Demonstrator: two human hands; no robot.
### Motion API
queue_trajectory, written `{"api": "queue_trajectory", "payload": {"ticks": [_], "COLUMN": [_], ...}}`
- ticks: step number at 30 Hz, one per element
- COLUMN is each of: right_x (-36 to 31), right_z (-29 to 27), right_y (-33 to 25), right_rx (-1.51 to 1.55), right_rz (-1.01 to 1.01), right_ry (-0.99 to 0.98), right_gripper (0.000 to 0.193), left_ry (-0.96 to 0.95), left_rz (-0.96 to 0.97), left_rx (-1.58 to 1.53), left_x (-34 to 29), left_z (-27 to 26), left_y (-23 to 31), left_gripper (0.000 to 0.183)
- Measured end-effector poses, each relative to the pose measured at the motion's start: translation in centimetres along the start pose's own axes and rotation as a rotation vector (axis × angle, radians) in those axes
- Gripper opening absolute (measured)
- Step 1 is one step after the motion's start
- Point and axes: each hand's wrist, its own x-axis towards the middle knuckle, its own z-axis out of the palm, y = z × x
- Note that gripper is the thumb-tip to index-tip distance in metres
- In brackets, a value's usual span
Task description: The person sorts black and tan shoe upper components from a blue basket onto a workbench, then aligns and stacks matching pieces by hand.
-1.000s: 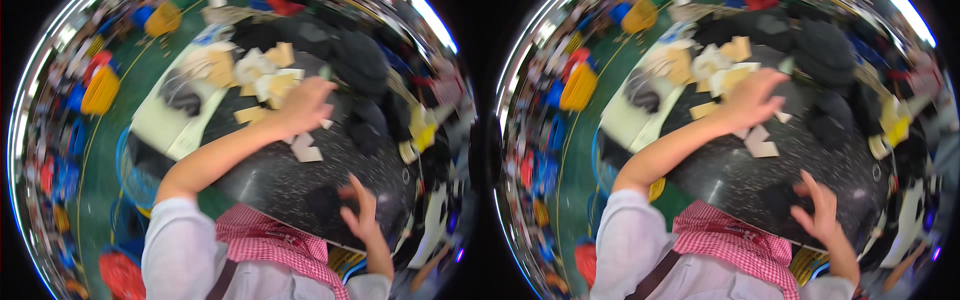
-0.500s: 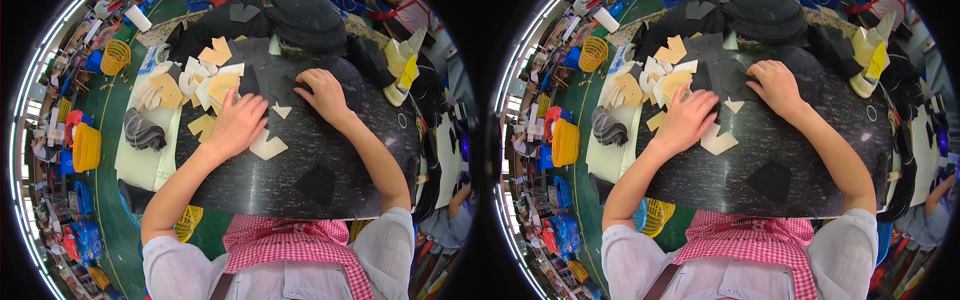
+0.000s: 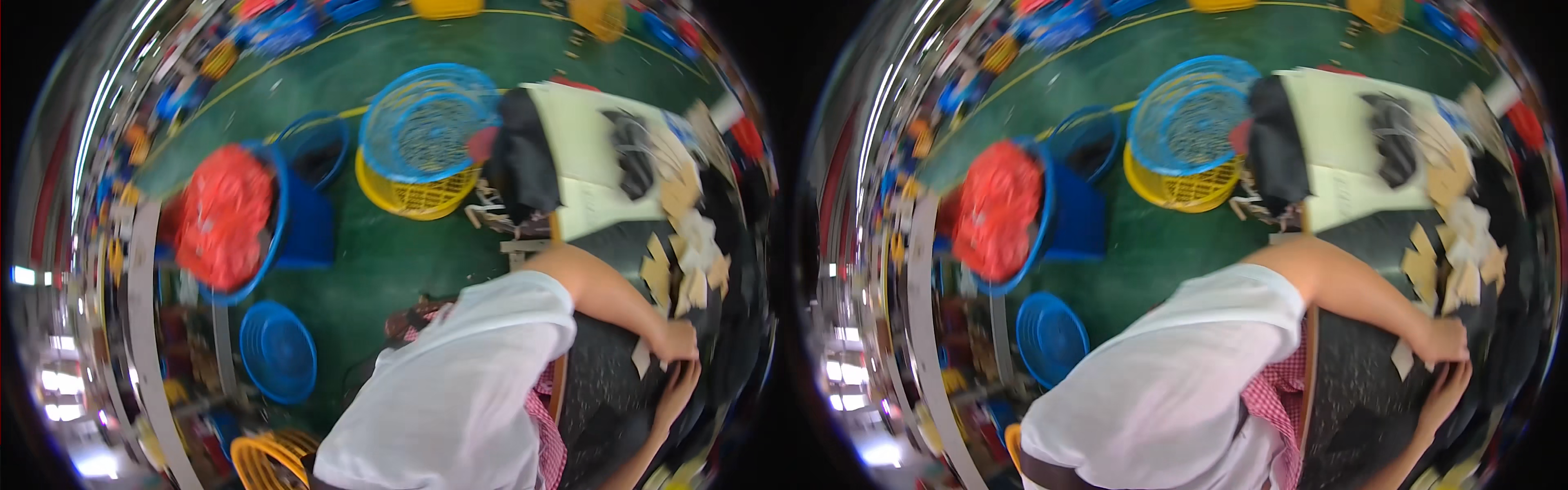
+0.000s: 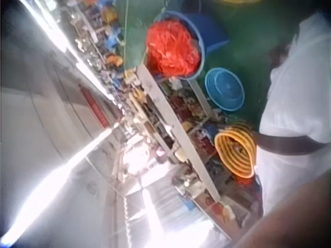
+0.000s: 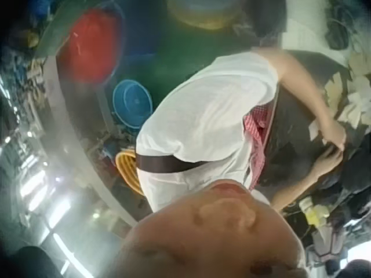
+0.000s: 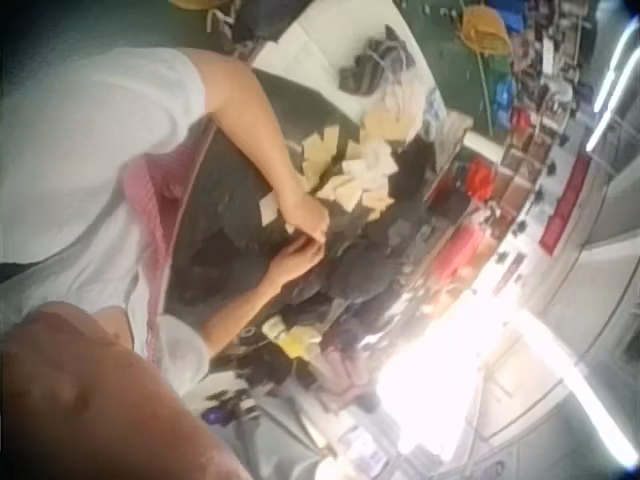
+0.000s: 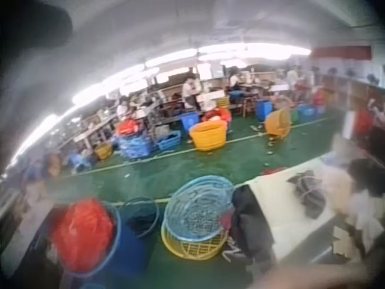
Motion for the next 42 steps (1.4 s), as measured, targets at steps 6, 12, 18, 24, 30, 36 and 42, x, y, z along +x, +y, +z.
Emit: {"api": "queue_trajectory", "payload": {"ticks": [6, 12, 18, 24, 30, 36, 42], "right_x": [0.6, -3.3, -10.1, -13.8, -15.7, -15.2, -15.2], "right_z": [-0.7, -4.2, -9.8, -6.6, -4.8, -4.4, -4.0], "right_y": [-3.4, 4.2, -7.8, -14.5, -15.1, -14.6, -14.1], "right_rx": [0.003, 0.596, 0.784, 1.311, 1.082, 1.014, 0.879], "right_rz": [-0.098, 0.483, 0.546, 0.707, 0.691, 0.736, 0.680], "right_ry": [0.204, 0.320, 0.093, -0.006, 0.181, 0.117, 0.094], "right_gripper": [0.026, 0.021, 0.030, 0.052, 0.043, 0.031, 0.032], "left_ry": [-0.177, -0.321, 0.168, -0.553, -0.653, -0.705, -0.696], "left_rz": [-0.257, 0.152, -0.047, -0.589, -0.599, -0.556, -0.466], "left_rx": [-0.086, 0.277, -0.497, -0.894, -0.774, -0.684, -0.601], "left_x": [0.1, -0.1, -1.9, -6.4, -7.1, -8.0, -7.8], "left_z": [-2.4, -2.1, -10.5, -13.9, -13.9, -12.4, -12.0], "left_y": [-0.4, -0.7, 5.3, 12.5, 14.1, 13.9, 13.9], "left_gripper": [0.027, 0.017, 0.037, 0.053, 0.051, 0.031, 0.027]}}
